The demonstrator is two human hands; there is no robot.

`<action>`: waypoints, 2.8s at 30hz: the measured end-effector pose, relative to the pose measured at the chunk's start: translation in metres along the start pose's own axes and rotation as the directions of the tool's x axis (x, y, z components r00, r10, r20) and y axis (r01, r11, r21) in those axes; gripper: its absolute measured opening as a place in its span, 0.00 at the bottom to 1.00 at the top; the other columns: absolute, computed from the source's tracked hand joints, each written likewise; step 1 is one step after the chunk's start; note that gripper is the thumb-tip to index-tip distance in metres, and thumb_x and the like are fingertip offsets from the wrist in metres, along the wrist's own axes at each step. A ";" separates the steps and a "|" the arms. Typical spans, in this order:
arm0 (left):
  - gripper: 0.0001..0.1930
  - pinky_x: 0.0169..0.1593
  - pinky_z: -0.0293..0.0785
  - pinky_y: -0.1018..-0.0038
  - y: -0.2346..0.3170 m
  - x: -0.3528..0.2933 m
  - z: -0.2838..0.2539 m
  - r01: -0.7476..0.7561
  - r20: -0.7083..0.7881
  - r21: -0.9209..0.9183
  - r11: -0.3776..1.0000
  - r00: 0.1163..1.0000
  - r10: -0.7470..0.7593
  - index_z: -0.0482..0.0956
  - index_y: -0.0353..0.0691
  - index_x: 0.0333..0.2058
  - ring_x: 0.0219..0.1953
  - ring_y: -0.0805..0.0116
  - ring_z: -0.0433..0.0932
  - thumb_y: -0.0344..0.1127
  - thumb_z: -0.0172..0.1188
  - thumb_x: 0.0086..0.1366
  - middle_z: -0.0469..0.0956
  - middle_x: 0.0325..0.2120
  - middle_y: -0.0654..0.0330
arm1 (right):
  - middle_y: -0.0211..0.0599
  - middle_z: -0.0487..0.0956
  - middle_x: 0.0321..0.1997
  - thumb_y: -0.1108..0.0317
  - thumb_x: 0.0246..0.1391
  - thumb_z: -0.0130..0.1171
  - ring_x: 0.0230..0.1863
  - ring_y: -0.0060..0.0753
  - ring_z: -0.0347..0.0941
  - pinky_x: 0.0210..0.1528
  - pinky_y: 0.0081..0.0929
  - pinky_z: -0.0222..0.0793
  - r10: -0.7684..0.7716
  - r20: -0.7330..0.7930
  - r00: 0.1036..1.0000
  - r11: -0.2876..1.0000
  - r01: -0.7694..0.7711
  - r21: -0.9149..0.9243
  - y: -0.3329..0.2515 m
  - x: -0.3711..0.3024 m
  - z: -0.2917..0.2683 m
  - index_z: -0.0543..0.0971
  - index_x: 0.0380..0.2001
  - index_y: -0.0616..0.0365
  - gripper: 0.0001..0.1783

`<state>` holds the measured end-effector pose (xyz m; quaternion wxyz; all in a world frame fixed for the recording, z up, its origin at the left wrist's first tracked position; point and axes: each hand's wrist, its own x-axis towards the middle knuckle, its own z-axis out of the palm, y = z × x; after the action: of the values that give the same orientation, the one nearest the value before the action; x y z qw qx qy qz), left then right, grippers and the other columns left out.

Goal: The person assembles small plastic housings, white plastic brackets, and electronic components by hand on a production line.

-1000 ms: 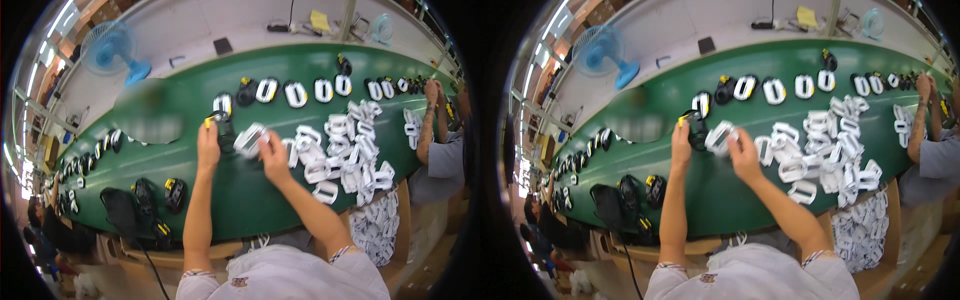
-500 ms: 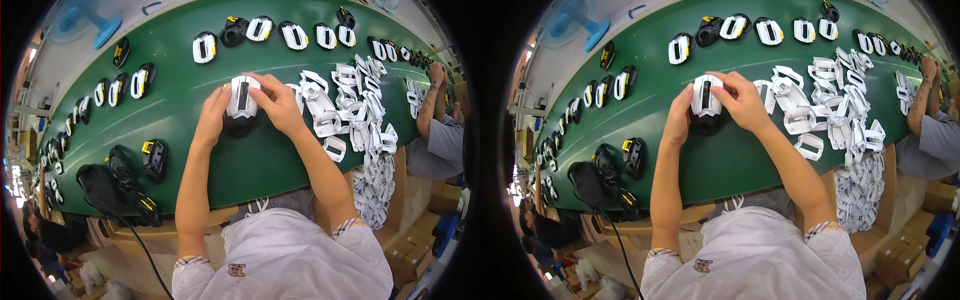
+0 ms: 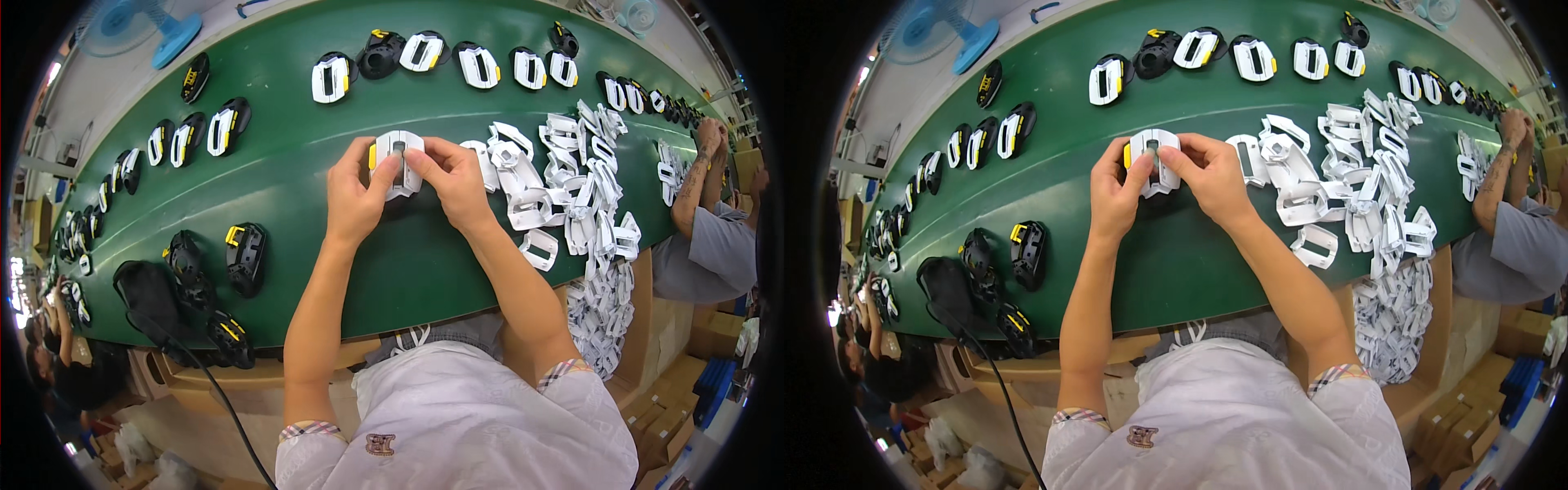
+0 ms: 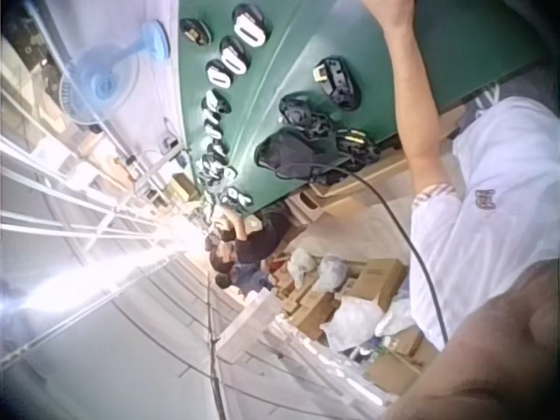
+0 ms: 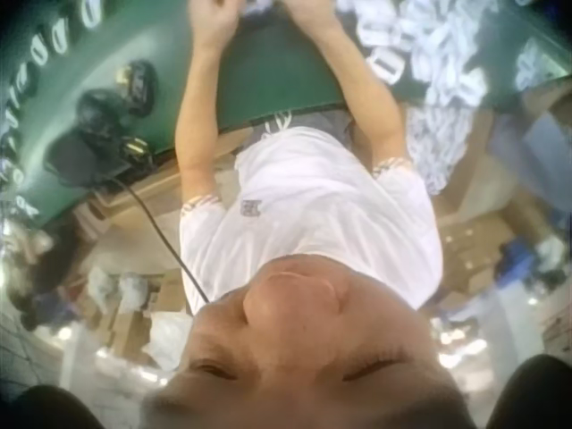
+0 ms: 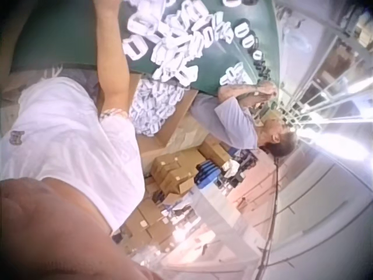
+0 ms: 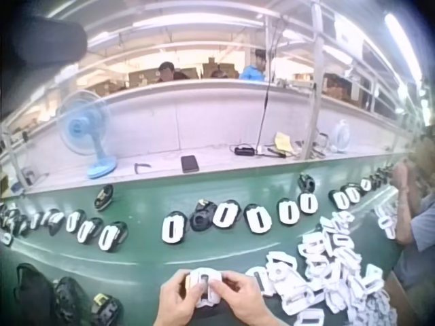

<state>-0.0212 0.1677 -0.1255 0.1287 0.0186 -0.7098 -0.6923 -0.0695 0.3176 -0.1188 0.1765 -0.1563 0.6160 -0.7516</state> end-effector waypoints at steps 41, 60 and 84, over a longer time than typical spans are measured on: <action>0.09 0.29 0.61 0.85 0.005 -0.008 0.025 -0.184 -0.339 -0.126 0.975 0.932 0.132 0.64 0.36 0.36 0.26 0.85 0.63 0.37 0.45 0.70 0.67 0.25 0.67 | 0.28 0.72 0.29 0.75 0.45 0.60 0.33 0.17 0.68 0.39 0.17 0.64 -0.093 -0.108 0.990 0.995 0.090 -0.030 0.015 -0.014 0.015 0.69 0.30 0.60 0.11; 0.17 0.48 0.67 0.55 -0.009 0.081 -0.138 0.271 -0.284 0.958 0.089 0.939 0.192 0.76 0.45 0.42 0.47 0.47 0.70 0.28 0.57 0.51 0.68 0.49 0.53 | 0.42 0.67 0.56 0.64 0.37 0.67 0.61 0.46 0.58 0.63 0.50 0.49 -0.095 0.124 0.988 0.010 0.126 -0.992 -0.029 -0.023 -0.024 0.73 0.50 0.54 0.31; 0.18 0.36 0.71 0.81 -0.014 -0.009 0.014 0.170 0.081 -0.175 0.970 0.984 -0.158 0.64 0.34 0.51 0.35 0.75 0.75 0.34 0.55 0.65 0.74 0.41 0.58 | 0.36 0.72 0.43 0.82 0.47 0.60 0.45 0.30 0.71 0.49 0.27 0.68 -0.135 -0.085 0.987 0.968 0.149 0.201 -0.008 -0.009 -0.007 0.72 0.39 0.64 0.14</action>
<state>-0.0177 0.1827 -0.1410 0.0486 0.0425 -0.6436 -0.7626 -0.0652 0.3288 -0.1125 0.1158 -0.1543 0.5276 -0.8273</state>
